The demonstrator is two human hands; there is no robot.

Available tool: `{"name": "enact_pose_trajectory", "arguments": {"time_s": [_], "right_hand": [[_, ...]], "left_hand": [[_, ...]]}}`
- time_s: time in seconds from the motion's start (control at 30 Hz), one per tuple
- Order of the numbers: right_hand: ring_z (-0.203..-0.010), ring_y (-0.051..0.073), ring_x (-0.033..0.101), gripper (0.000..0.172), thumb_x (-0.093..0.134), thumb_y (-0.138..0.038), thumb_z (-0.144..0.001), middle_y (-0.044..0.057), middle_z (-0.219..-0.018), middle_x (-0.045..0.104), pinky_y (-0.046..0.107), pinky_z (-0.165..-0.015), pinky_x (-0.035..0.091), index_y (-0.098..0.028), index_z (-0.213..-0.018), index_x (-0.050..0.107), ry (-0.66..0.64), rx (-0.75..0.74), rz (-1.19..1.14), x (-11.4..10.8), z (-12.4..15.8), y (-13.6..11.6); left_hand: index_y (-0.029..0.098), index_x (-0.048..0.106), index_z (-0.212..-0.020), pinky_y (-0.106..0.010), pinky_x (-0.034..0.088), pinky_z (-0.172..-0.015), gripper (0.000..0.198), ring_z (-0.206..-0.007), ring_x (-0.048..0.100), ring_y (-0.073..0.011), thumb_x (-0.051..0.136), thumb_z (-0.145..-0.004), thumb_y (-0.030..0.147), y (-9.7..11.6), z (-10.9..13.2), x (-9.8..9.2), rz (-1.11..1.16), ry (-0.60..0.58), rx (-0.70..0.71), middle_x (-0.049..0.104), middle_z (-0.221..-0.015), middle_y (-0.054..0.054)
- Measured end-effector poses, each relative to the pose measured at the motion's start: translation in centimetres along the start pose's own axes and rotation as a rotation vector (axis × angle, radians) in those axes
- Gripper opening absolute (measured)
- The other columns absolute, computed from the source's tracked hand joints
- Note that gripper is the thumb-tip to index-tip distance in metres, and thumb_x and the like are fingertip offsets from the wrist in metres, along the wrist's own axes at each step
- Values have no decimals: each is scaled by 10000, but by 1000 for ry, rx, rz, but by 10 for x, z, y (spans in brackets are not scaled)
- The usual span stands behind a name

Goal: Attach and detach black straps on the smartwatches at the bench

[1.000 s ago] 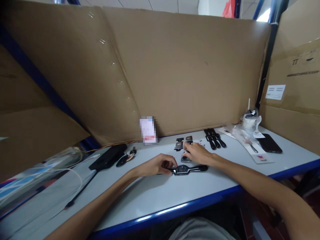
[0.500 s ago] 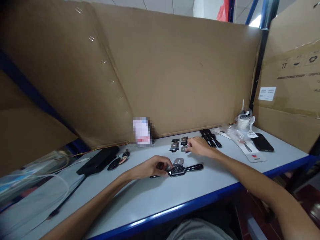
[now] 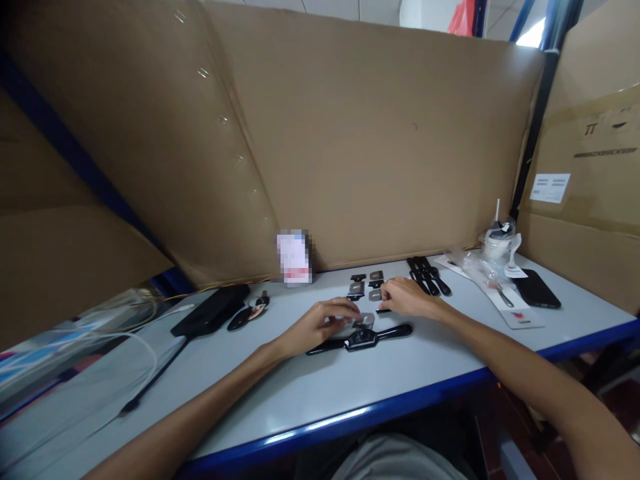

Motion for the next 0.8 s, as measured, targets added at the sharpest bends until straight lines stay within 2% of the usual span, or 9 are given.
{"name": "enact_pose_trajectory", "arguments": {"time_s": [0.1, 0.2, 0.33, 0.47, 0.53, 0.67, 0.8], "right_hand": [[-761, 175, 617, 175, 745, -334, -856, 46, -805, 718, 261, -625, 311, -184, -774, 702, 15, 24, -2, -5, 0, 3], [-760, 186, 631, 212, 698, -330, -897, 59, -792, 720, 273, -620, 307, -179, -749, 695, 44, 48, 38, -9, 2, 4], [-780, 204, 645, 177, 625, -304, -944, 93, -850, 732, 285, -626, 306, -163, -869, 701, 30, 25, 115, 2, 2, 1], [-776, 185, 633, 111, 656, -265, -911, 62, -822, 721, 263, -640, 331, -176, -856, 693, 2, 4, -1, 8, 0, 0], [-768, 177, 622, 75, 657, -217, -892, 54, -821, 719, 259, -646, 336, -183, -837, 693, 16, 9, -32, 3, -1, 4], [-779, 193, 618, 119, 597, -150, -898, 91, -856, 730, 269, -651, 332, -166, -847, 703, 47, 79, 84, -13, -1, 26], [-820, 222, 651, 170, 575, -185, -918, 133, -932, 748, 279, -648, 340, -155, -875, 737, 73, 125, 173, -24, 2, 36]], "left_hand": [[226, 754, -1135, -378, 463, -995, 440, -1101, 622, -203, 459, -878, 26, 8, 0, 5, -25, -40, 74, 720, -1192, -69], [223, 753, -1134, -382, 476, -987, 466, -1101, 624, -203, 446, -864, 0, 6, 1, 10, -74, -80, 77, 732, -1196, -63], [217, 765, -1083, -366, 480, -976, 491, -1092, 624, -202, 431, -825, -35, 3, 1, 11, -130, -87, 60, 736, -1178, -53], [221, 770, -1038, -335, 485, -931, 481, -1058, 627, -204, 431, -813, -35, 3, 1, 7, -213, -69, 43, 738, -1101, -50], [218, 770, -1013, -327, 488, -900, 468, -1029, 627, -208, 438, -802, -34, 2, 2, 4, -258, -65, 33, 735, -1058, -53], [212, 766, -978, -325, 490, -889, 468, -1008, 629, -205, 442, -760, -46, -3, 3, 0, -284, -60, 19, 733, -1038, -51], [209, 770, -933, -332, 498, -891, 463, -996, 642, -202, 448, -726, -51, -10, 3, -3, -287, -43, 0, 742, -1018, -44]]}}
Point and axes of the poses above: each hand's wrist, its own z-axis away from the middle knuckle, its own x-axis out of the palm, y = z × x, the point moved 10 cm from there along -z, towards the middle knuckle
